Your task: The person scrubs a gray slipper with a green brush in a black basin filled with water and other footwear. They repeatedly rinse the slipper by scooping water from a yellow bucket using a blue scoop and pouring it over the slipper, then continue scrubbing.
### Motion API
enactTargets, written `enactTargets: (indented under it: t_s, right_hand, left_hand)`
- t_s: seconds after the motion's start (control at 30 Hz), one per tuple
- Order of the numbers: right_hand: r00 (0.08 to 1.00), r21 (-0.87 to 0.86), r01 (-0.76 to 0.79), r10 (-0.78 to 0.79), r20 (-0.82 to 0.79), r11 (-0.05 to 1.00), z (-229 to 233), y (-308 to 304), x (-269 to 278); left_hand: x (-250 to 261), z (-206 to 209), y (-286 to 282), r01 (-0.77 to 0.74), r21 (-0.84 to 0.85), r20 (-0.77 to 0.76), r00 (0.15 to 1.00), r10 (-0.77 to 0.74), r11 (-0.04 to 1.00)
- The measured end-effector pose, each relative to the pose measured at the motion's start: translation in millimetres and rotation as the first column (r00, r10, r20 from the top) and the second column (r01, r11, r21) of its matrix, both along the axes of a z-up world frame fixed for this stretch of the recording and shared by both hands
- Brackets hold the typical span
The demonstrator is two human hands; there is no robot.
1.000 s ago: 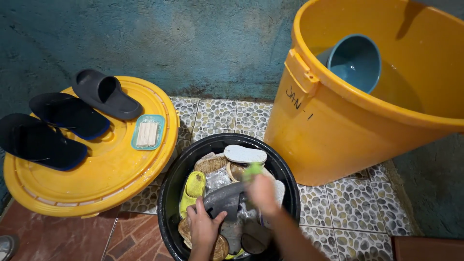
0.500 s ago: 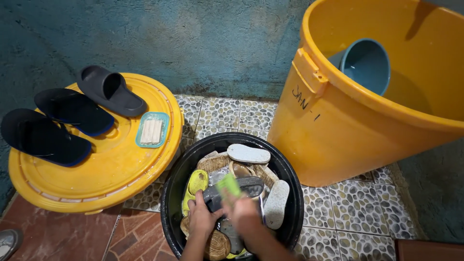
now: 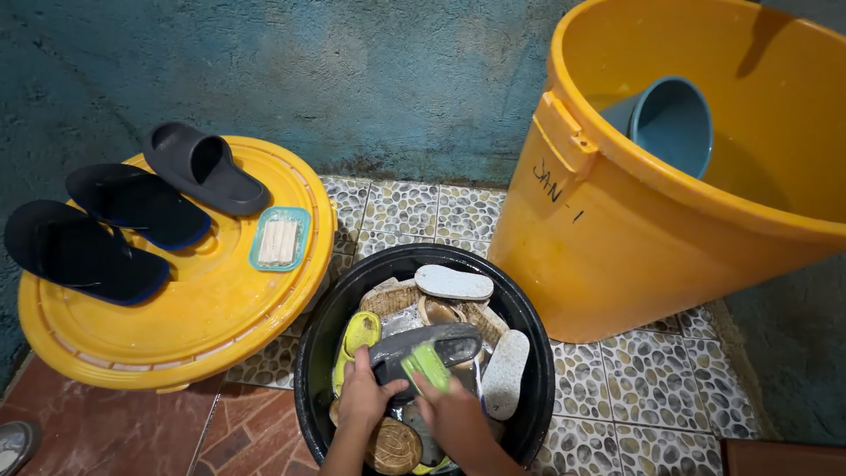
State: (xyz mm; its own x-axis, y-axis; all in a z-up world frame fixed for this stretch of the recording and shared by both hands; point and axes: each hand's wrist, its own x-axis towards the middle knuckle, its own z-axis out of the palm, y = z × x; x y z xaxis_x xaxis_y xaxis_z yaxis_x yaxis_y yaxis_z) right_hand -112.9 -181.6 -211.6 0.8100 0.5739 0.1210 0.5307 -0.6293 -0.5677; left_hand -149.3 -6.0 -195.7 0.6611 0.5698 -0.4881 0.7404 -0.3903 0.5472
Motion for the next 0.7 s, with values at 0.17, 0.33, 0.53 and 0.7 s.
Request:
enactTargets:
  t_s: [0.17,0.33,0.53,0.7]
  right_hand:
    - [0.998,-0.105,0.066,-0.066,0.001,0.992,-11.9,6.6,58.3]
    - [0.998,-0.143,-0.04,0.046,0.04,0.989,-21.1,30.1,67.5]
    - [0.955,-0.349,-0.142,0.221,0.2,0.927,-20.3,-7.8,-21.1]
    - [0.998,-0.224,-0.041,0.048,0.027,0.974,-2.8,61.0,46.5]
  left_hand:
    - [-8.7,-14.8,4.4,-0.021,-0.115,0.027,0.999,0.024,0.993]
    - [-19.3,-63.7,-19.9,-0.202,-0.005,0.049,0.978,0.202,0.979]
    - [-13.7,-68.0,-16.3,-0.165,0.009,0.028,0.986,0.165,0.986]
    - [-8.7,-43.8,-30.9,-0.15,0.042,0.097,0.985,0.146,0.988]
